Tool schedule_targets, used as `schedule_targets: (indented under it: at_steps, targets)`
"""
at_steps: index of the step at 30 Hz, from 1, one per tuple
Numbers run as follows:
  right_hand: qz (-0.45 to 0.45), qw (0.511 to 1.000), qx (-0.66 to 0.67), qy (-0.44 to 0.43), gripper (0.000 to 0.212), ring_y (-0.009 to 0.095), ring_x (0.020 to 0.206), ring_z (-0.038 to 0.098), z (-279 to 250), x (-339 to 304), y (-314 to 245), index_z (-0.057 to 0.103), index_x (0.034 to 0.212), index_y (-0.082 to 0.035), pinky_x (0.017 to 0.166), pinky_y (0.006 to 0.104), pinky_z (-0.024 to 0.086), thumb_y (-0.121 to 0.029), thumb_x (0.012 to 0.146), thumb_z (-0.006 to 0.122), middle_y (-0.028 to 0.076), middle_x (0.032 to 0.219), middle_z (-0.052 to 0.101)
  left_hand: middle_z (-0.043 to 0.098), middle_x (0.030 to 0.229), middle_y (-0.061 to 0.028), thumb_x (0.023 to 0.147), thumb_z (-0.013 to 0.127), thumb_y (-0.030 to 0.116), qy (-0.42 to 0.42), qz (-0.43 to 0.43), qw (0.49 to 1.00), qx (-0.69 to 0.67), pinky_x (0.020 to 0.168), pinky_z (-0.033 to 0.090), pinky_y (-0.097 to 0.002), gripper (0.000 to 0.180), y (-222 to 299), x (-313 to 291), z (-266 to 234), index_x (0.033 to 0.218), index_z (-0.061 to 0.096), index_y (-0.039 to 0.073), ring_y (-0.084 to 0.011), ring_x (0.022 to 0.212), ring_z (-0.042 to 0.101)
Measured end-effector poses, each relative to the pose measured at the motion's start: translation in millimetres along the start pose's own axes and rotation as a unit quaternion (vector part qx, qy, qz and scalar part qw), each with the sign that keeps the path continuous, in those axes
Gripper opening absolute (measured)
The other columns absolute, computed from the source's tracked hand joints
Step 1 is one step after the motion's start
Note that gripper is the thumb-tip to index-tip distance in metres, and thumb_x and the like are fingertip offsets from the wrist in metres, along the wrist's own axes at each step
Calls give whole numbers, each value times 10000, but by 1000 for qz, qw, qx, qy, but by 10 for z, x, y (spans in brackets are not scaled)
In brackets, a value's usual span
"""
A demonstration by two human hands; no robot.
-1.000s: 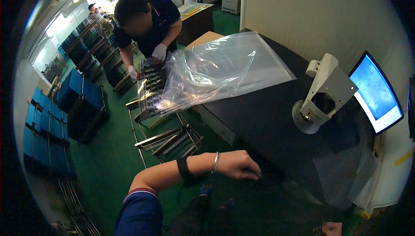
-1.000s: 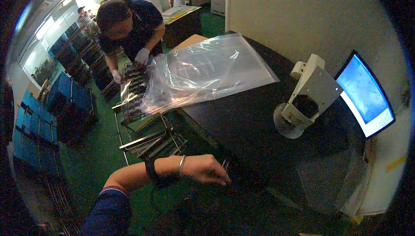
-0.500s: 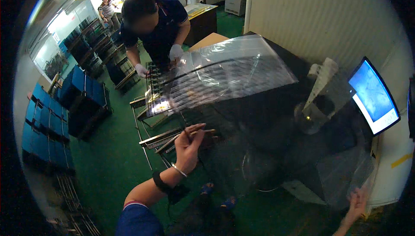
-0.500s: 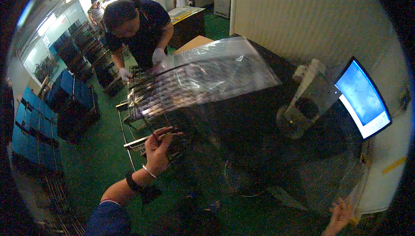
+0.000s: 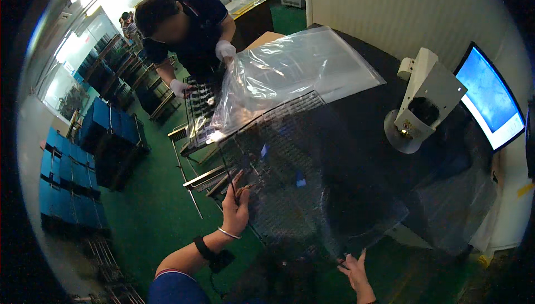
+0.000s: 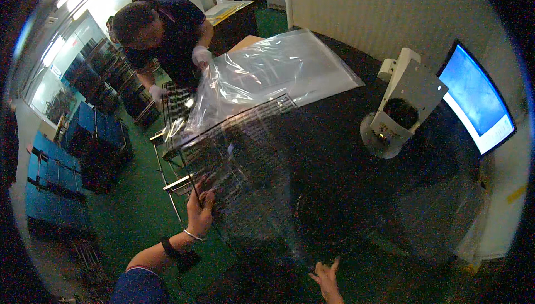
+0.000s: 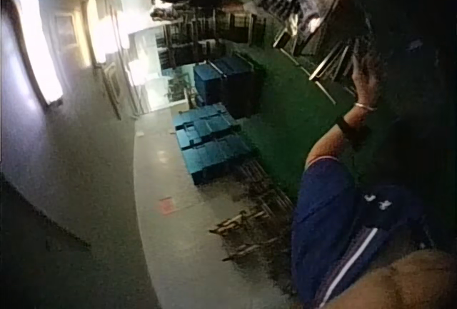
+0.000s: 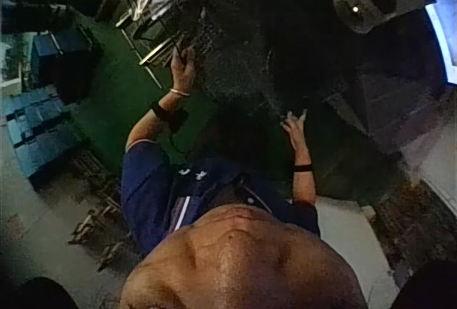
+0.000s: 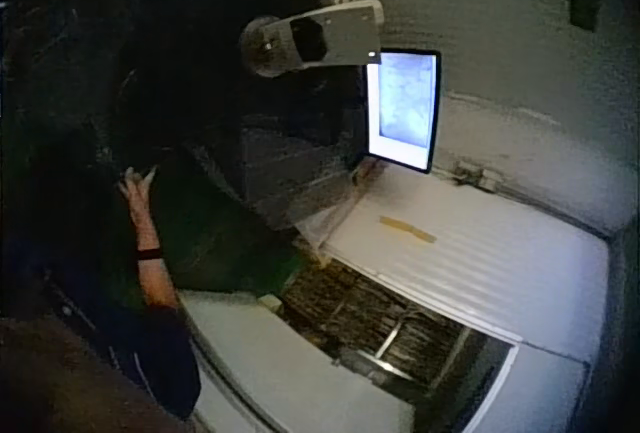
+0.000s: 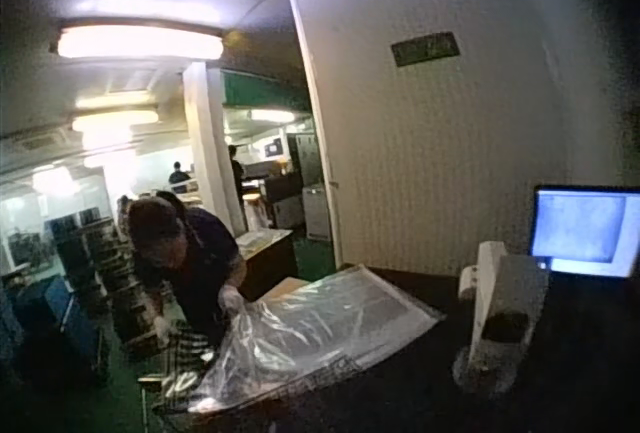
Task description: Inspecting large sheets of circular components using an inspection monitor and manual handling.
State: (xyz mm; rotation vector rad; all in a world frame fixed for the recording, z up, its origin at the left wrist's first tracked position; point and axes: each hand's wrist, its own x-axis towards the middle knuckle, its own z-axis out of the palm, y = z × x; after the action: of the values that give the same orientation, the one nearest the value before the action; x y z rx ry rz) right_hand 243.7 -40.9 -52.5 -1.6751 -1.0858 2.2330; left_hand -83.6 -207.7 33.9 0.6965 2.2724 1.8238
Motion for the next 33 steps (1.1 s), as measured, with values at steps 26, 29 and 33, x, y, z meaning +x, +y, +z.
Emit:
schedule_targets:
  at_steps: [26,29,33]
  targets:
    - [-155,987,-20,35,229,53,613,522,42,136,-339,596,931,-3,554,212,459,-217,860,556,-1,694,562,525,1067,-278,887,445,52,95,99,970,198,705,563,-405,428,-92,219,3,1262,261,-43,-343,943,571]
    - [-173,984,-10,38,215,71,627,560,93,238,-405,593,945,6,553,222,472,-188,860,554,18,725,593,506,1082,-305,894,407,24,151,58,964,212,637,576,-365,421,-176,250,73,1271,233,-44,-358,885,592]
    - [-243,965,-75,68,184,102,631,595,106,453,-411,592,927,21,547,238,484,-142,846,567,55,757,617,481,1127,-305,901,387,26,85,188,978,38,578,578,-321,447,-402,326,159,1290,174,-29,-356,847,605]
